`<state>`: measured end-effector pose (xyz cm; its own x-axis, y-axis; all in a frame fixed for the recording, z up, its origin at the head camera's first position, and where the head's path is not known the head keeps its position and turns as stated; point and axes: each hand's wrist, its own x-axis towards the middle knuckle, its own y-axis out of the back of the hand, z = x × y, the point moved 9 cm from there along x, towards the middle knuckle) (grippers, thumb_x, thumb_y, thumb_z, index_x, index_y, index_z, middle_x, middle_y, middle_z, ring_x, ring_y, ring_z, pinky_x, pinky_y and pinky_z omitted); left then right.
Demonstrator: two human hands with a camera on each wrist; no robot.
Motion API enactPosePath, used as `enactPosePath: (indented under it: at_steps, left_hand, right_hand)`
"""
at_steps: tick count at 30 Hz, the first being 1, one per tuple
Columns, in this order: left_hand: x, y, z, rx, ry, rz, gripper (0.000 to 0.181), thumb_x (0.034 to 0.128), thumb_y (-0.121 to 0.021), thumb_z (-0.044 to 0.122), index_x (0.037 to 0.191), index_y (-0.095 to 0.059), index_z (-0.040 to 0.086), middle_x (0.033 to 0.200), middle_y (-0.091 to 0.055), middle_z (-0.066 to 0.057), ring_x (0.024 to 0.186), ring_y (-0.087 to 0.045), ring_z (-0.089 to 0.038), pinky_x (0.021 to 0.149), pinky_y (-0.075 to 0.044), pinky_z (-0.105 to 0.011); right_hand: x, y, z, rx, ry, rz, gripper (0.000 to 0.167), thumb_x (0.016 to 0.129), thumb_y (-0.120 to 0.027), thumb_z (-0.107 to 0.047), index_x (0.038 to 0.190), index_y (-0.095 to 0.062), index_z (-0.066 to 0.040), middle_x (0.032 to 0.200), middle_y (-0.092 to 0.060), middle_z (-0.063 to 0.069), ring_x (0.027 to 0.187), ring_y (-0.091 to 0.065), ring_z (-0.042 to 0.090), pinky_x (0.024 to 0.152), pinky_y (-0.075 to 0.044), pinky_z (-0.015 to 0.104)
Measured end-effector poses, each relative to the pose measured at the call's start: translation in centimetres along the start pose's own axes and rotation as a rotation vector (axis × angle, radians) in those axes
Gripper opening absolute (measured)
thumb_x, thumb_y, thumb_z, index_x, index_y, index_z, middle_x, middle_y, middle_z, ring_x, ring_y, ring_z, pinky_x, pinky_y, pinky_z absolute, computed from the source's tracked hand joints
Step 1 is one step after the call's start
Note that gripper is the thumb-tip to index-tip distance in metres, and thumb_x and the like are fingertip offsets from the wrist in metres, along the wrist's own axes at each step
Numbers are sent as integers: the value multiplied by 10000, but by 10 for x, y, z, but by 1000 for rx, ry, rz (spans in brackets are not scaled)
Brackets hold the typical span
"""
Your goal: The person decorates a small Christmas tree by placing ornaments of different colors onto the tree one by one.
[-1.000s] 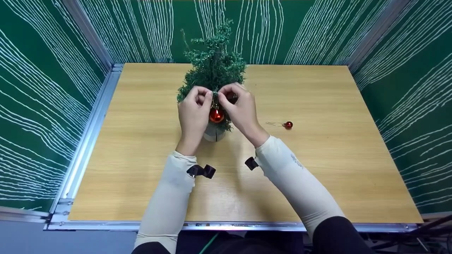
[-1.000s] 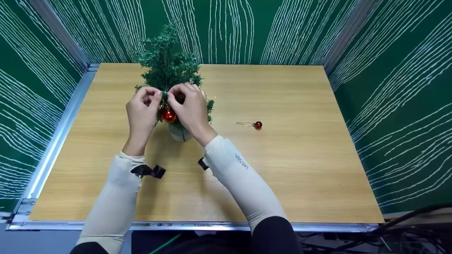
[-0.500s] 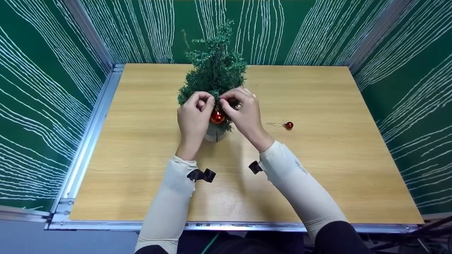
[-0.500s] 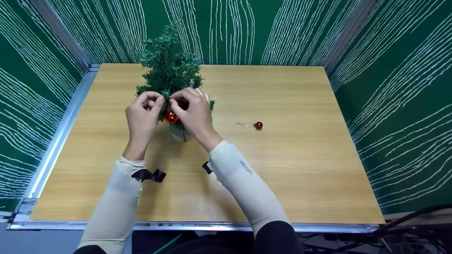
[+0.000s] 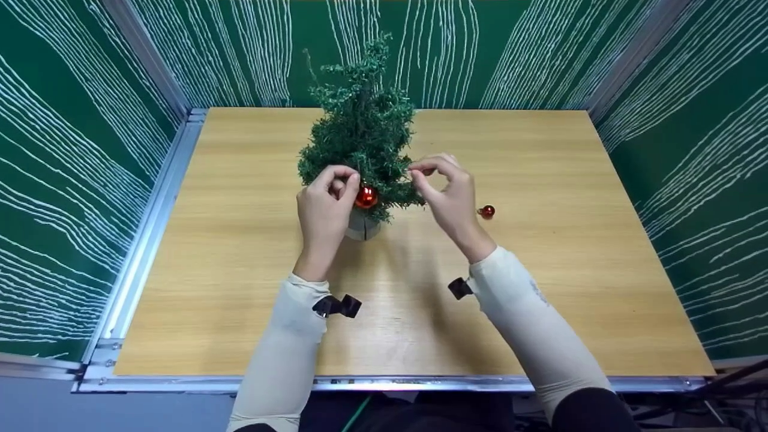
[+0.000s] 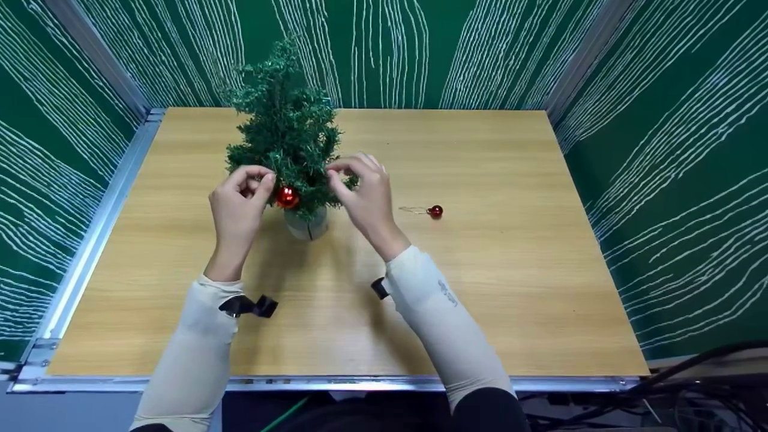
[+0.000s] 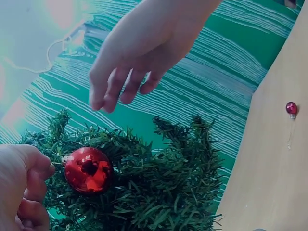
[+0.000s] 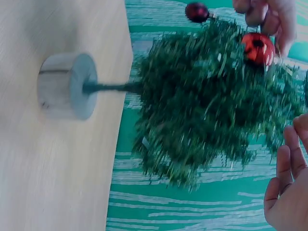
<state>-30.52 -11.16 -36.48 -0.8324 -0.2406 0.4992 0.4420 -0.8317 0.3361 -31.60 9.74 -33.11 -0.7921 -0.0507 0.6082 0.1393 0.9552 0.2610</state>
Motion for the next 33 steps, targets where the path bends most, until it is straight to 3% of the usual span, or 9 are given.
enactPosePath:
  at_steps: [5,9,12,16,23,27,33]
  left_hand:
    - [-5,4,-2,-9,-13,24,119,913,-701,211,906,-713,92,634,-529,22,566,-451,-113,561,-348,-240]
    - [-11,8,-4,-17,-30,48,124,908,-703,201,907,-705,78,629,-520,18,552,-437,-115,551,-340,-233]
    - [-20,10,-6,-17,-50,75,132,907,-704,207,900,-699,75,617,-521,14,541,-434,-113,543,-341,-232]
    - [-34,7,-14,-24,-58,99,145,901,-707,212,882,-691,69,608,-534,8,535,-444,-99,530,-357,-225]
    - [-62,-15,-36,-44,6,103,161,850,-765,194,860,-676,59,587,-566,-3,521,-472,-80,505,-386,-198]
    - [-73,-34,-42,-67,65,74,209,830,-790,220,906,-681,59,614,-604,-10,522,-503,-87,504,-425,-212]
    - [-83,-51,-47,-99,161,108,319,802,-818,272,965,-674,39,650,-608,-14,552,-515,-92,529,-430,-217]
  right_hand:
    - [-4,16,15,-45,-55,25,76,864,-679,45,930,-704,73,912,-690,215,867,-569,333,833,-393,257]
    - [-8,31,32,-90,-107,43,95,871,-671,42,955,-698,76,908,-681,216,850,-567,188,840,-387,248]
    - [-11,43,58,-122,-143,61,110,876,-674,28,975,-699,69,916,-680,212,839,-546,88,847,-387,242]
    - [-16,62,97,-162,-173,92,114,882,-693,-18,984,-718,27,929,-694,174,826,-544,60,833,-389,250]
    - [-25,99,145,-200,-290,114,138,892,-708,-89,1018,-724,-37,938,-682,51,819,-557,83,834,-403,316]
    - [-33,118,174,-250,-350,143,142,907,-692,-106,1031,-720,-41,942,-671,10,819,-551,66,788,-399,274]
    - [-51,125,224,-304,-465,102,208,923,-666,-145,1090,-690,-24,1014,-650,58,851,-537,87,705,-402,197]
